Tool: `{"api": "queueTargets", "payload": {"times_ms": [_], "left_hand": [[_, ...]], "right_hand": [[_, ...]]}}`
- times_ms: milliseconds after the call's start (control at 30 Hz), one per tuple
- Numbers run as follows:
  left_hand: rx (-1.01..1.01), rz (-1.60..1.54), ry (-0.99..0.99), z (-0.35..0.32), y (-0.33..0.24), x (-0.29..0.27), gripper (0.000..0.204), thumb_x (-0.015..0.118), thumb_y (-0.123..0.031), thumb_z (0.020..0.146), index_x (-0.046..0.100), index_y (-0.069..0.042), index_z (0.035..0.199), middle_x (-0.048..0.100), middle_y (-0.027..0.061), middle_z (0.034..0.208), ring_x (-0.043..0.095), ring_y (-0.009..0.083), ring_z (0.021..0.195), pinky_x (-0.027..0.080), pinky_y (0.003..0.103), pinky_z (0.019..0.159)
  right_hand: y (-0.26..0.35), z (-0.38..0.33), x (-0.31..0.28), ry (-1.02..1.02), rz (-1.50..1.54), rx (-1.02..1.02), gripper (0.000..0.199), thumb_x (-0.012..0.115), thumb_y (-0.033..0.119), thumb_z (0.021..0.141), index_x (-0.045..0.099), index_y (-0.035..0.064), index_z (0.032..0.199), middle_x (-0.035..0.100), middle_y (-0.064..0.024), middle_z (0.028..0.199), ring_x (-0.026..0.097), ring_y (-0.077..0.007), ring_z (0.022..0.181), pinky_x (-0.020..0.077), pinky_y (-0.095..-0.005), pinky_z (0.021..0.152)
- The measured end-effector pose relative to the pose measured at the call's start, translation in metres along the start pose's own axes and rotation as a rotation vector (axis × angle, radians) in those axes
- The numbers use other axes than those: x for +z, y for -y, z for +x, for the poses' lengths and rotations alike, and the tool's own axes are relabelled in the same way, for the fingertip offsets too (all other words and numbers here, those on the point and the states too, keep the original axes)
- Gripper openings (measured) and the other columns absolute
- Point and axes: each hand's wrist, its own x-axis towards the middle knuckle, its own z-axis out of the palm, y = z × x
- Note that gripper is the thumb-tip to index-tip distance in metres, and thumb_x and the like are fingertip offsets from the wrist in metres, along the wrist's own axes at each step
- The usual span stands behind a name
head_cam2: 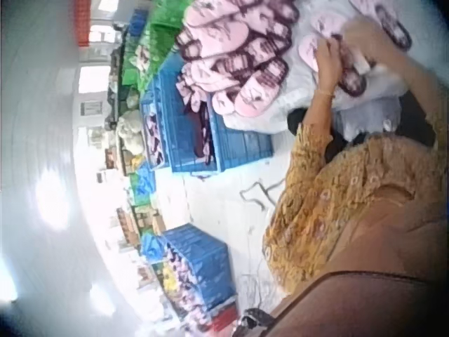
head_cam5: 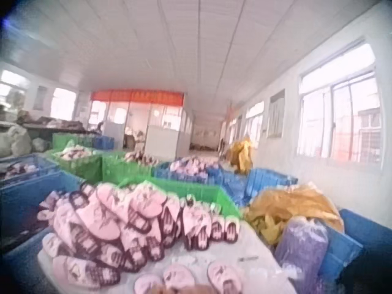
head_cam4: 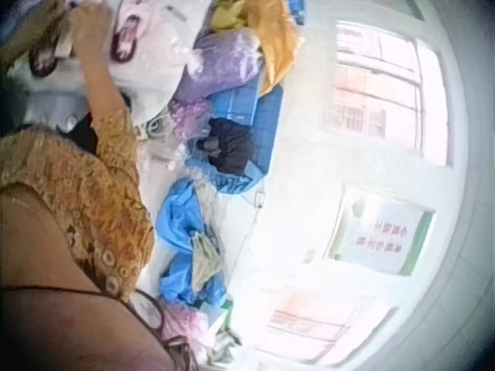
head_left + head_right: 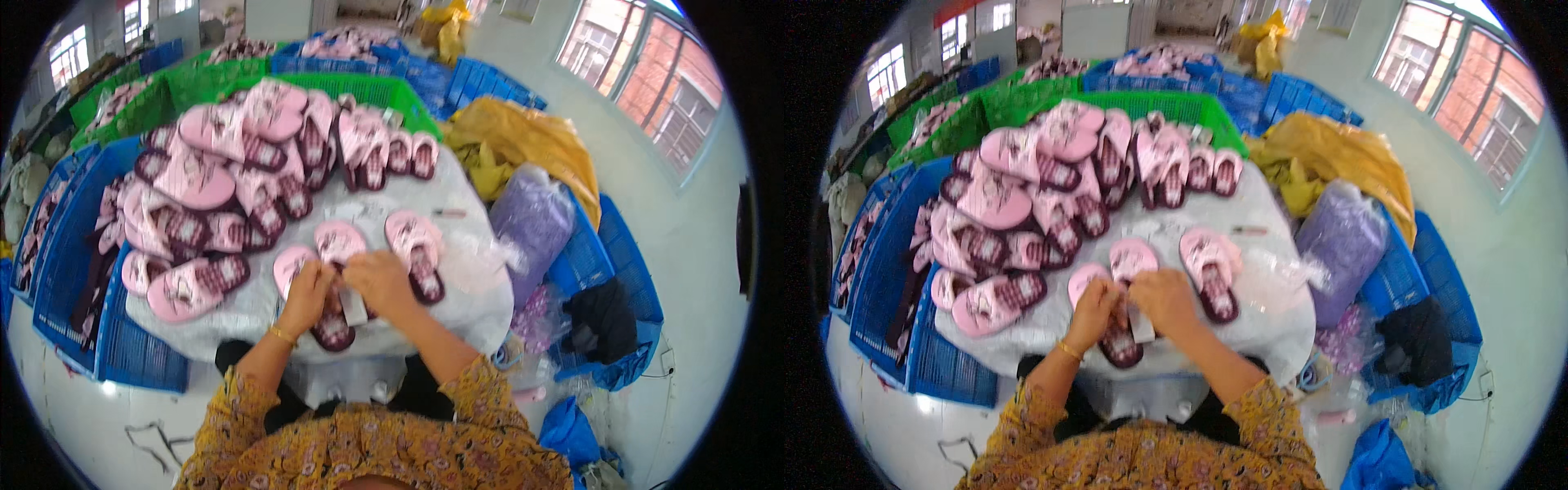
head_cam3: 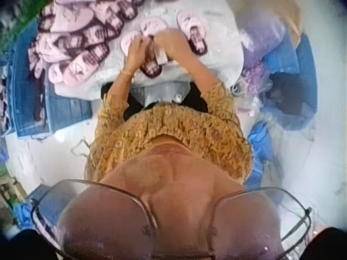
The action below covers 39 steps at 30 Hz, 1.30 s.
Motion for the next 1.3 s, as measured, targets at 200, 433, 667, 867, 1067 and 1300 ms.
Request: {"api": "queueTargets", "payload": {"times_ms": [200, 433, 667, 867, 1067, 1300], "left_hand": [[-0.139, -0.084, 0.057, -0.011, -0.01, 0.002, 0.015, 0.055, -0.02, 0.1, 0.06, -0.006, 0.097, 0.057, -0.0011, 0.072, 0.051, 0.0062, 0.059, 0.039, 0.021, 0.053], [-0.09, -0.194, 0.145, -0.009, -0.004, -0.002, 0.011, 0.058, -0.006, 0.094, 0.061, -0.001, 0.104, 0.06, -0.0012, 0.086, 0.055, 0.0063, 0.069, 0.046, 0.021, 0.063], [-0.102, -0.075, 0.218, -0.003, -0.005, -0.009, 0.007, 0.059, -0.003, 0.093, 0.057, -0.004, 0.099, 0.057, -0.0017, 0.085, 0.055, 0.0061, 0.07, 0.047, 0.021, 0.063], [-0.066, -0.07, 0.303, 0.002, -0.004, -0.01, 0.008, 0.061, 0.0, 0.09, 0.058, -0.003, 0.097, 0.058, -0.0026, 0.082, 0.054, 0.0041, 0.069, 0.046, 0.021, 0.062], [-0.062, -0.059, 0.302, 0.003, -0.005, -0.007, 0.005, 0.062, 0.0, 0.088, 0.06, -0.003, 0.092, 0.059, -0.0018, 0.079, 0.052, 0.0046, 0.065, 0.045, 0.022, 0.058], [-0.078, -0.175, 0.191, 0.001, 0.004, 0.001, 0.009, 0.063, 0.0, 0.087, 0.061, -0.002, 0.096, 0.062, -0.0006, 0.081, 0.056, 0.0062, 0.066, 0.046, 0.021, 0.06]], "right_hand": [[0.0, -0.012, 0.001, 0.002, 0.353, 0.191, 0.013, 0.074, 0.015, 0.077, 0.07, 0.0066, 0.084, 0.07, -0.0071, 0.098, 0.062, -0.0293, 0.089, 0.0469, -0.0392, 0.081], [0.001, -0.018, 0.005, -0.016, 0.269, 0.206, 0.014, 0.079, 0.014, 0.072, 0.072, 0.0096, 0.083, 0.069, -0.0022, 0.108, 0.06, -0.0237, 0.096, 0.0434, -0.0374, 0.086], [-0.001, -0.021, 0.004, 0.027, 0.288, 0.229, 0.015, 0.079, 0.014, 0.071, 0.072, 0.0103, 0.083, 0.069, -0.0023, 0.108, 0.06, -0.024, 0.099, 0.0438, -0.0371, 0.088], [-0.002, -0.021, 0.001, 0.073, 0.328, 0.228, 0.013, 0.077, 0.012, 0.071, 0.071, 0.0089, 0.082, 0.07, -0.003, 0.109, 0.06, -0.0245, 0.1, 0.0444, -0.0377, 0.089], [-0.008, -0.023, -0.001, 0.149, 0.318, 0.184, 0.011, 0.075, 0.013, 0.072, 0.07, 0.0087, 0.082, 0.07, -0.0038, 0.108, 0.061, -0.0244, 0.098, 0.045, -0.0385, 0.088], [-0.002, -0.022, -0.004, 0.153, 0.227, 0.141, 0.011, 0.073, 0.013, 0.076, 0.071, 0.0067, 0.086, 0.07, -0.0044, 0.108, 0.062, -0.024, 0.097, 0.0451, -0.0386, 0.088]]}}
